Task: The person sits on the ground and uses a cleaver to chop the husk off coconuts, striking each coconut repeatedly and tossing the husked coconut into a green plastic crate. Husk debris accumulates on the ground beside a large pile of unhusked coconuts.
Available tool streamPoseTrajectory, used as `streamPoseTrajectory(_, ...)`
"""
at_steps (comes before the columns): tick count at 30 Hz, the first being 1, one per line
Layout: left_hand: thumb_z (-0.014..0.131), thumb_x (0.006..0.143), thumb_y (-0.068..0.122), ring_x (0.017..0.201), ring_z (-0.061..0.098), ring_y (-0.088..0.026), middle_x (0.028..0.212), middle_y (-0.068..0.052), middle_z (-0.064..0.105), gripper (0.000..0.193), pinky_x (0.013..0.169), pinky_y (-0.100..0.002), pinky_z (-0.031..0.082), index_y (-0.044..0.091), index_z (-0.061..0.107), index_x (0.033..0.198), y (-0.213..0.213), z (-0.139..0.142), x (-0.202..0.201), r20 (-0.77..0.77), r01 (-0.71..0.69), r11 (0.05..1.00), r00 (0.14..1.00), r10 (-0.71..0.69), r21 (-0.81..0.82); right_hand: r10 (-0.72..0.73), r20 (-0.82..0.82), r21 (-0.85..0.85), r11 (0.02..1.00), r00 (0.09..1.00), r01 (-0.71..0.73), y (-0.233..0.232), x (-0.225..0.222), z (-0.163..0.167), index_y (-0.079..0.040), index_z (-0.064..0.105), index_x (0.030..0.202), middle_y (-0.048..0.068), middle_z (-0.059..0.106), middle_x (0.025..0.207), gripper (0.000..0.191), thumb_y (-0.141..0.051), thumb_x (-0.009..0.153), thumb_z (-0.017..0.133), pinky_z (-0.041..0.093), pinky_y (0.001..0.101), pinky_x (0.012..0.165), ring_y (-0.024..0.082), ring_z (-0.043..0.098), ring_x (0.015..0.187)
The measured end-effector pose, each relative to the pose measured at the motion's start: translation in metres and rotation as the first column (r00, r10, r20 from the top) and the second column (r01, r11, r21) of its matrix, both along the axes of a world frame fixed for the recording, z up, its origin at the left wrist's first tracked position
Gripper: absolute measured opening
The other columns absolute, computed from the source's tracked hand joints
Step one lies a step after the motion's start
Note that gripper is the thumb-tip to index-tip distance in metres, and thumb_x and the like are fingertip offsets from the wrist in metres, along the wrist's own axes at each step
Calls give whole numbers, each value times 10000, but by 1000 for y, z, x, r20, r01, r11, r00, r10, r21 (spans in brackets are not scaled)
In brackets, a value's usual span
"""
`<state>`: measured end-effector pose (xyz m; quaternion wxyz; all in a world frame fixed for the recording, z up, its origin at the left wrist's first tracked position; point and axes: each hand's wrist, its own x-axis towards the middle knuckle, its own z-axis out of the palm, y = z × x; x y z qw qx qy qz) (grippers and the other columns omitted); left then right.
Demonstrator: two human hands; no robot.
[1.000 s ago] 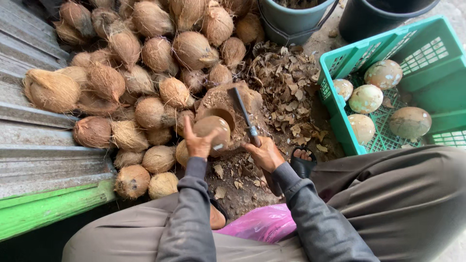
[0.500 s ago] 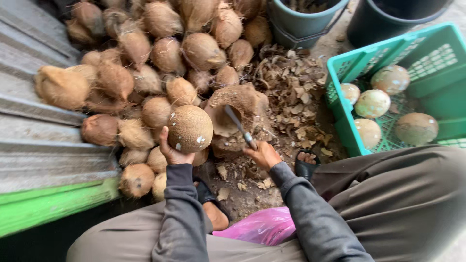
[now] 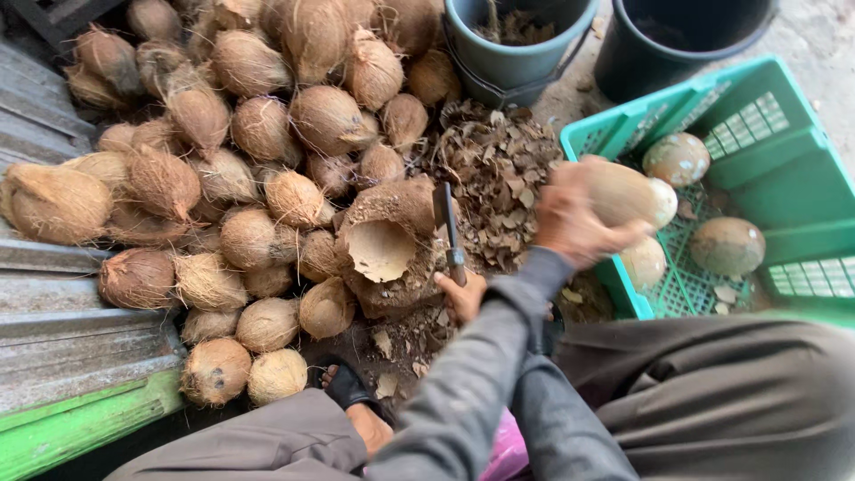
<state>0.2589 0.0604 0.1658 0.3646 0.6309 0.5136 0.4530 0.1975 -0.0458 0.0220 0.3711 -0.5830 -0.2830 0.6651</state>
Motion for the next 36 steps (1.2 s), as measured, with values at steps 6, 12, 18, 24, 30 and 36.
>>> streamPoseTrajectory(6,898,378,477,1210,528,-471,1450,-152,479,1096,885,-628,492,296,524,1392,-3,-45,116,-523,230,963,843,-125,139,249,141,-50,968,958,-244,2,11,25,-93,487,792,-21,517,604,355,-296,942,737,440,285,414,97,502,453)
streamPoseTrajectory(12,815,636,347,1299,559,-356,1486,-94,543,890,1079,-578,447,247,514,1467,-16,-75,130,-564,249,955,817,-117,162,167,-11,-49,985,986,-167,0,8,35,-82,486,819,-18,498,594,348,-282,923,750,396,287,398,95,467,438)
streamPoseTrajectory(18,759,844,255,1249,596,-324,1369,-144,612,556,1125,-535,428,128,608,1364,-21,-57,18,-169,-31,891,978,120,453,151,129,-112,984,980,-137,13,15,23,-67,578,809,30,544,565,283,-267,906,754,463,338,389,144,517,422)
streamPoseTrajectory(24,602,1071,89,1205,688,-234,1307,-123,677,289,1072,-380,615,38,586,1355,-23,-59,-239,238,-693,610,713,660,384,11,-96,56,998,995,-6,19,16,46,-69,525,814,-12,466,561,292,-227,957,724,386,310,377,119,440,407)
streamPoseTrajectory(30,774,800,146,1422,461,-362,1595,-155,430,755,1157,-621,393,196,453,1481,-71,-135,-451,-698,-904,425,338,632,-53,553,-4,-39,832,833,-553,-1,0,71,-70,564,811,-37,466,568,260,-245,935,711,323,294,394,90,393,445)
streamPoseTrajectory(36,906,600,205,1560,189,-426,1723,-170,131,1337,1195,-731,192,334,97,1657,-67,-166,-474,-921,-507,844,387,44,-173,809,321,-227,570,492,-789,-15,16,52,-84,552,792,-75,527,623,371,-352,986,720,443,264,459,62,476,501)
